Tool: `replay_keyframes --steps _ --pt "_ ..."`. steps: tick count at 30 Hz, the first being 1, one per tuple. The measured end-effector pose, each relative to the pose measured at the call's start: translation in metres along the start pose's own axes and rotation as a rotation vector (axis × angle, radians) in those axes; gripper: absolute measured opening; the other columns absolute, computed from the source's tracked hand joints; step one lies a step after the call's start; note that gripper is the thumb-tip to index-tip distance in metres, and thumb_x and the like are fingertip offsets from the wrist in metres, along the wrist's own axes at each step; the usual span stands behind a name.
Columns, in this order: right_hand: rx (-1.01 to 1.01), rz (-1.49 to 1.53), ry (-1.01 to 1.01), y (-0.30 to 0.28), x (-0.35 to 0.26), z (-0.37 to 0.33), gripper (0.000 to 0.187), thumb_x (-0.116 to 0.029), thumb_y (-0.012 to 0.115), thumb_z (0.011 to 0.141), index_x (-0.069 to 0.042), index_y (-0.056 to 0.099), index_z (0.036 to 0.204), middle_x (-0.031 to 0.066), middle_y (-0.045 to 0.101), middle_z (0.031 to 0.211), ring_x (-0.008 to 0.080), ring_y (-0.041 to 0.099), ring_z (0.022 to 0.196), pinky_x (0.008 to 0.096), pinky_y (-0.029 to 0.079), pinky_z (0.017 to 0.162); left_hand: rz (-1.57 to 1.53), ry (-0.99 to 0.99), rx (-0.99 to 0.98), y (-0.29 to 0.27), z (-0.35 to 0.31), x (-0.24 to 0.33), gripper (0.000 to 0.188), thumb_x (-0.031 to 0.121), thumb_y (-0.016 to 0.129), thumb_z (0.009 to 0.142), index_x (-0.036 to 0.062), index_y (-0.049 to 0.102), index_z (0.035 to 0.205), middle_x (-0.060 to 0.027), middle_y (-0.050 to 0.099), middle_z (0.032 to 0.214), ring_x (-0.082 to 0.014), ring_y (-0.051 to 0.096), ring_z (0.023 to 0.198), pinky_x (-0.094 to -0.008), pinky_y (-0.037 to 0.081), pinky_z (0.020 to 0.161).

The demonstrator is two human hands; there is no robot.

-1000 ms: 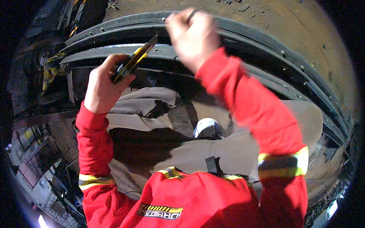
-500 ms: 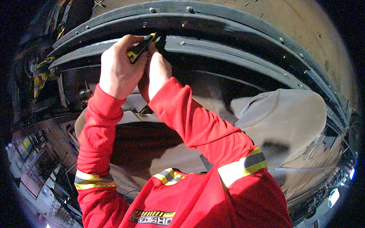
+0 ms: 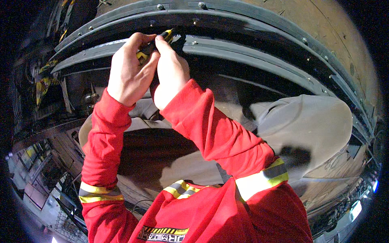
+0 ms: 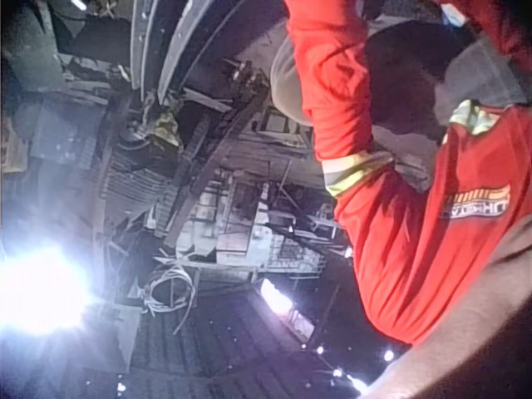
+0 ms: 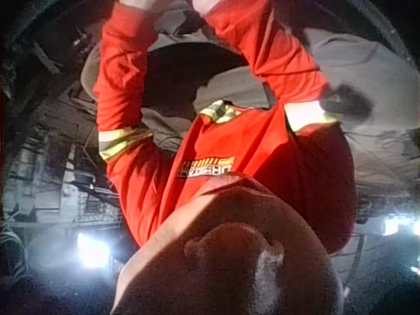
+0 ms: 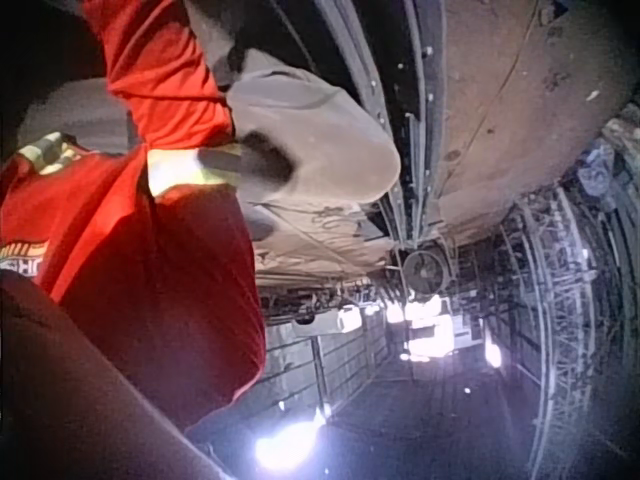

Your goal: The person uses a yellow utility knife to scrape and remove old sealant or adhesive from the edge of a large, curved metal panel. The person works systematically along the seam, using the blade to lift and clear the material.

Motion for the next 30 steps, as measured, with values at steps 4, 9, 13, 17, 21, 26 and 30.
replay_keyframes --steps 4,9,13,17,21,26,30 --pt "0.012 -0.009 -0.002 0.0021 -0.0041 -0.0003 0.025 -0.035 0.057 0.095 -0.016 0.061 0.110 0.0062 0.067 0.104 0.0222 0.063 0.098 0.0391 0.050 0.086 0.013 -0.011 0.006 0.0009 0.0018 0.0001 0.027 0.014 0.069 0.080 -0.0043 0.061 0.098 -0.0231 0.065 0.084 -0.0369 0.067 0.080 -0.0386 0.053 0.073" --pt "-0.011 -0.024 0.019 0.0057 -0.0075 0.0001 0.021 -0.033 0.058 0.095 -0.016 0.061 0.107 0.0057 0.067 0.102 0.0217 0.063 0.097 0.0392 0.050 0.085 0.044 -0.022 0.007 0.0030 0.0034 -0.0033 0.026 0.014 0.069 0.081 -0.0041 0.061 0.097 -0.0231 0.065 0.084 -0.0368 0.067 0.081 -0.0383 0.053 0.072" --pt "-0.040 -0.016 0.040 0.0064 -0.0052 0.0024 0.021 -0.032 0.058 0.095 -0.016 0.060 0.109 0.0056 0.066 0.102 0.0224 0.063 0.096 0.0400 0.051 0.085 0.020 -0.064 0.004 0.0029 0.0027 -0.0050 0.025 0.014 0.068 0.082 -0.0043 0.062 0.096 -0.0236 0.065 0.084 -0.0369 0.067 0.081 -0.0382 0.053 0.073" --pt "-0.046 -0.020 0.021 0.0084 -0.0079 0.0022 0.020 -0.032 0.057 0.095 -0.016 0.060 0.108 0.0059 0.065 0.103 0.0226 0.063 0.095 0.0403 0.051 0.085 0.013 -0.046 0.015 0.0025 0.0052 -0.0055 0.024 0.015 0.068 0.083 -0.0044 0.062 0.096 -0.0240 0.065 0.084 -0.0368 0.068 0.081 -0.0380 0.053 0.072" --pt "-0.013 -0.045 0.023 0.0045 -0.0078 0.0048 0.021 -0.032 0.057 0.095 -0.016 0.060 0.108 0.0059 0.065 0.102 0.0226 0.063 0.096 0.0403 0.051 0.084 0.002 -0.059 0.020 0.0037 0.0045 -0.0080 0.024 0.015 0.068 0.083 -0.0043 0.061 0.096 -0.0240 0.065 0.084 -0.0367 0.068 0.081 -0.0379 0.053 0.072" --pt "-0.006 -0.025 0.017 0.0037 -0.0077 0.0031 0.021 -0.033 0.057 0.096 -0.016 0.060 0.108 0.0055 0.066 0.102 0.0227 0.063 0.094 0.0401 0.051 0.084 0.004 -0.051 0.022 0.0033 0.0042 -0.0058 0.024 0.015 0.068 0.083 -0.0040 0.061 0.096 -0.0238 0.065 0.083 -0.0369 0.067 0.080 -0.0380 0.053 0.071" --pt "0.013 -0.025 0.039 0.0007 -0.0039 0.0055 0.023 -0.034 0.057 0.096 -0.015 0.060 0.108 0.0055 0.066 0.101 0.0224 0.064 0.093 0.0398 0.051 0.084 0.005 -0.036 0.028 0.0034 0.0035 -0.0047 0.024 0.015 0.068 0.083 -0.0040 0.060 0.095 -0.0234 0.065 0.083 -0.0367 0.068 0.079 -0.0380 0.054 0.070"
Point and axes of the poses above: each hand's wrist, its own z-axis towards the middle knuckle, its own y-axis out of the palm, x = y × z, the point moved 10 cm from there along z, towards the middle knuckle
